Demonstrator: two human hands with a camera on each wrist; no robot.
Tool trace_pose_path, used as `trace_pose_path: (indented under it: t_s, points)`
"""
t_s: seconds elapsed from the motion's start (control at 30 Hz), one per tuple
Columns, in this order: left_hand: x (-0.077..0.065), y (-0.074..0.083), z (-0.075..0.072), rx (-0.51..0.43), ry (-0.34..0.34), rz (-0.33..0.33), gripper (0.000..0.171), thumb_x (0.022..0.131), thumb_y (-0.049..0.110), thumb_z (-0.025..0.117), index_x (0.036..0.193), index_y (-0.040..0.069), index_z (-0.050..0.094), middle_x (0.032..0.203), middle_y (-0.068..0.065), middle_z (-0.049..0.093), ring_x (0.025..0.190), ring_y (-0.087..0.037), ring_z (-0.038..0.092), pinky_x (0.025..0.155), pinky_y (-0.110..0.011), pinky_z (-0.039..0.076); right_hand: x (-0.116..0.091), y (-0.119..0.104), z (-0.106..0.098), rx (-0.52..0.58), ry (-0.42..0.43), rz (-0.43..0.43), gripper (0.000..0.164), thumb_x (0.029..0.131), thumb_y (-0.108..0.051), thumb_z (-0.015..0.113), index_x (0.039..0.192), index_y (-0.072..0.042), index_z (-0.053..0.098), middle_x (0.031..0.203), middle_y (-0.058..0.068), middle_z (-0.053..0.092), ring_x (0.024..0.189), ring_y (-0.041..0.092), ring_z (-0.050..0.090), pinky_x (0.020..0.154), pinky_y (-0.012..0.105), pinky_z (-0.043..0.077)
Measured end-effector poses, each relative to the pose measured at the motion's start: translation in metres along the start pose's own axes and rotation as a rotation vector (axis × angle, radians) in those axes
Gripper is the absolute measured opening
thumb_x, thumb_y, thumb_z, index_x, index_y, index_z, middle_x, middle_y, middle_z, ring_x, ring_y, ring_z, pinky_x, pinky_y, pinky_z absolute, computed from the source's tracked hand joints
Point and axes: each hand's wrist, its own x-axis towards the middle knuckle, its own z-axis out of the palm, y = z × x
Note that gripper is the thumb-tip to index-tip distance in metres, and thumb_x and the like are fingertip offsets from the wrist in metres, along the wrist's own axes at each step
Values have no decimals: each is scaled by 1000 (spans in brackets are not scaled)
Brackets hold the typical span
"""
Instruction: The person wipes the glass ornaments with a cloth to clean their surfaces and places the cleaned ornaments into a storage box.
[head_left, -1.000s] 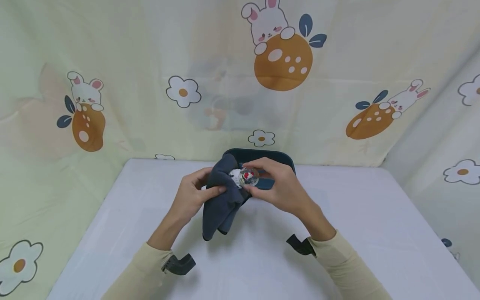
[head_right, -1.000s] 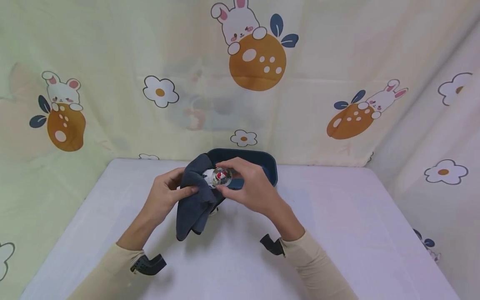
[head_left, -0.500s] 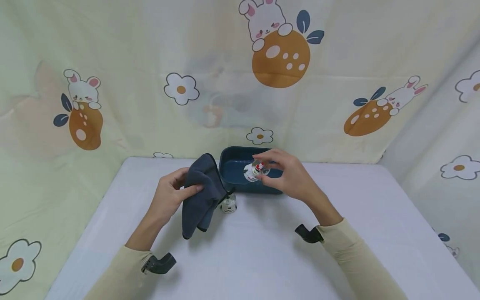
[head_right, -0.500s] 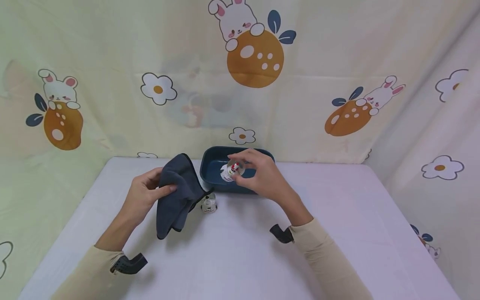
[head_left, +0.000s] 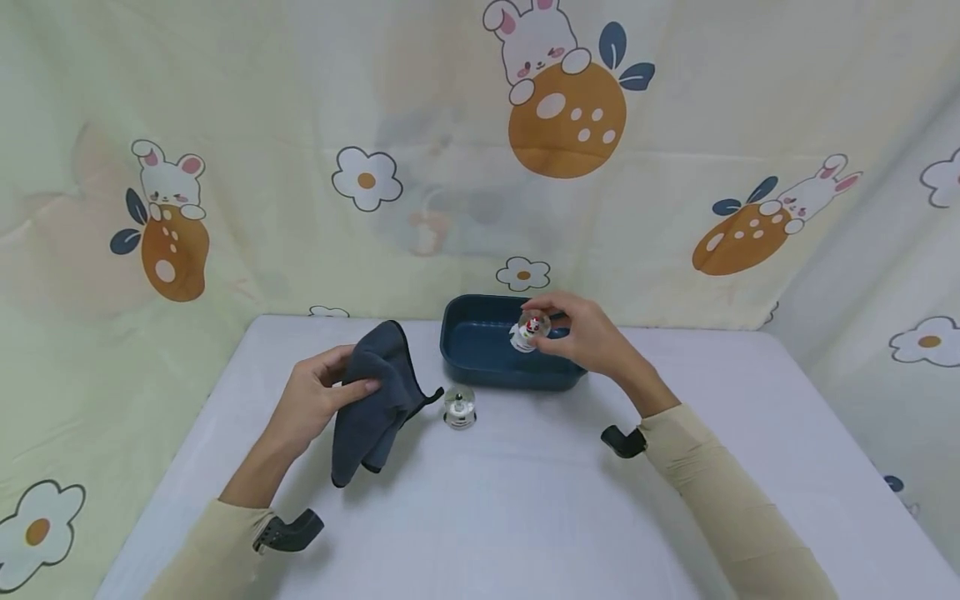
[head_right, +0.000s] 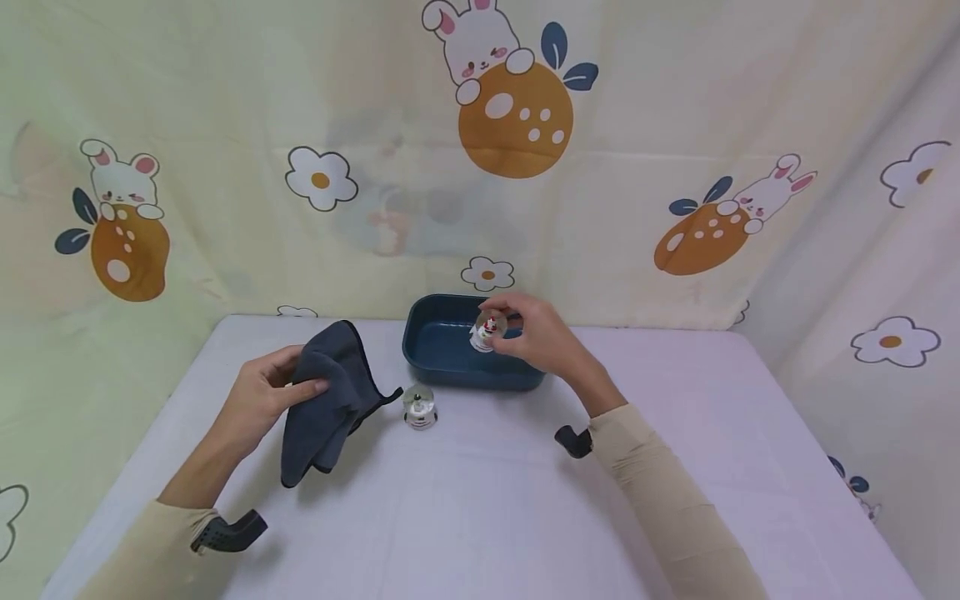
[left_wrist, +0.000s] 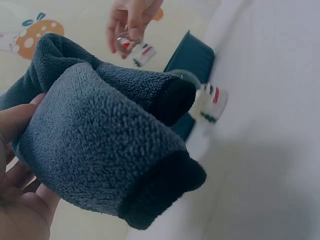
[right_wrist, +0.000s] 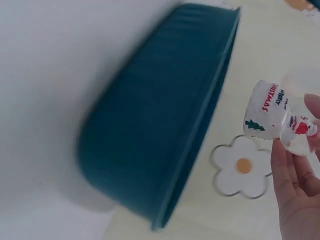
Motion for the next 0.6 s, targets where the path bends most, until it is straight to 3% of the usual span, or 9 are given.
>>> trace_pose_path:
  t_s: [0.33, 0.6]
  points:
    - [-12, 13, -20, 50, 17, -32, 42, 83, 20, 76, 122, 13, 64, 109, -5, 69, 105, -15, 61, 85, -25, 50, 16, 39, 3, -56, -121, 178, 44, 84, -9, 73, 125, -5, 58, 118, 6, 60, 103, 22, 61, 87, 38, 53]
    - [-12, -10, -35, 58, 25, -38, 42, 82, 24, 77, 121, 18, 64, 110, -2, 69, 105, -16, 61, 85, -26, 51, 24, 54, 7, -106, -141, 225, 40, 84, -6, 70, 123, -2, 60, 111, 11, 63, 99, 26, 59, 85, 39, 49]
